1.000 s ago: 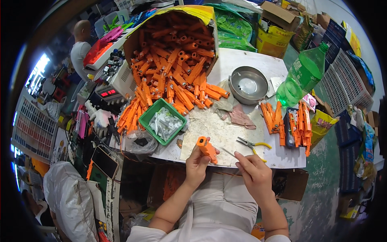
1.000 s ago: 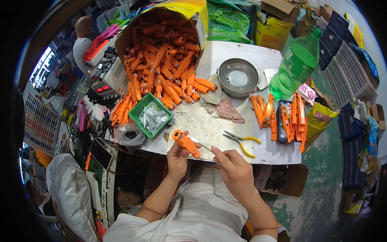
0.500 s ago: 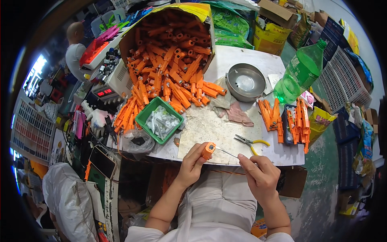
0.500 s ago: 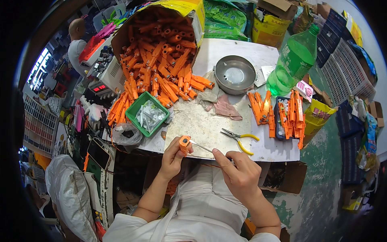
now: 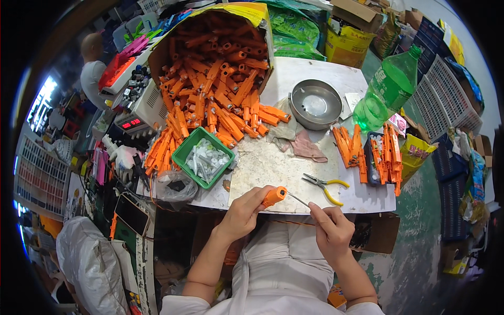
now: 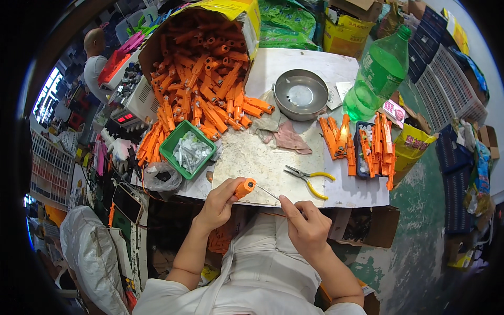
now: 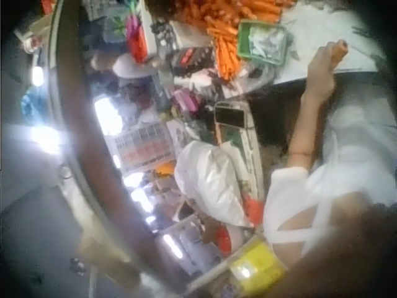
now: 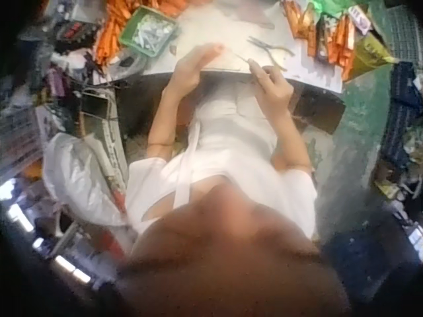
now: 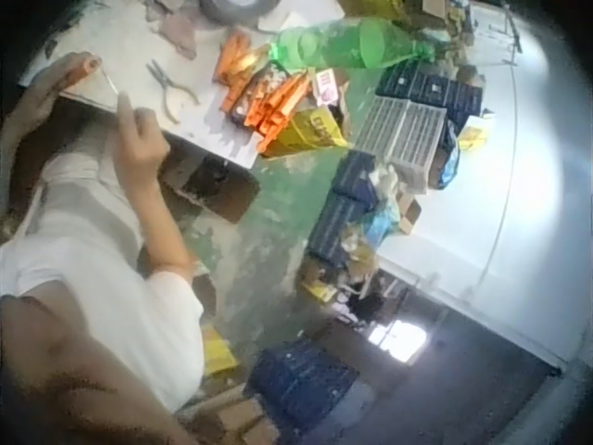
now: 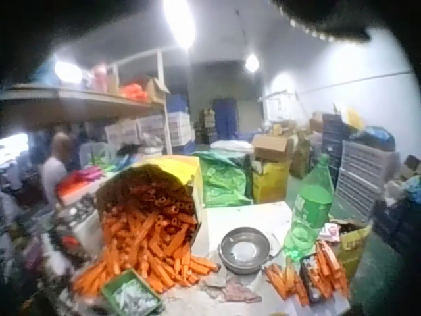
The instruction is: The person assembles small orange plastic components at a cluttered workbench. They use a screwdriver to tighten screws and pliers to manipulate small parts, picking up components from a large pile and placing finished units aside.
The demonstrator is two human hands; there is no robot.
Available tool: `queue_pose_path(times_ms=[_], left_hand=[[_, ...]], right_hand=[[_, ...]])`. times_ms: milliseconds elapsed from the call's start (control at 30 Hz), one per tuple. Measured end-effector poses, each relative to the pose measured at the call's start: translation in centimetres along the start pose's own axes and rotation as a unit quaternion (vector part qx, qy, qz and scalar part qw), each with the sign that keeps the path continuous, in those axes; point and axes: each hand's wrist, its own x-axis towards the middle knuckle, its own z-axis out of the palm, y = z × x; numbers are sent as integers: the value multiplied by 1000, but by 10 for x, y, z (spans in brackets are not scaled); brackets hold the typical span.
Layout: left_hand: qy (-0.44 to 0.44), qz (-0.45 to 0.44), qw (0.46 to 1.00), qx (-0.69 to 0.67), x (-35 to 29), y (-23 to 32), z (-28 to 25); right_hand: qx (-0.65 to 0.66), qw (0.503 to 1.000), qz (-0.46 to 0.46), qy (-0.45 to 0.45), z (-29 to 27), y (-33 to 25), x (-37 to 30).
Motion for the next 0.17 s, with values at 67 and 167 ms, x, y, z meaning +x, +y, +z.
queue_pose_path(times_ms=[67,167], left_hand=[[-7,0,1000,0,0,1,1],[-24,-15,1000,1,2,4,0]], right_hand=[[-9,1000,1,8,3,0,-3],[-38,999,-8,23,7,0,-7]])
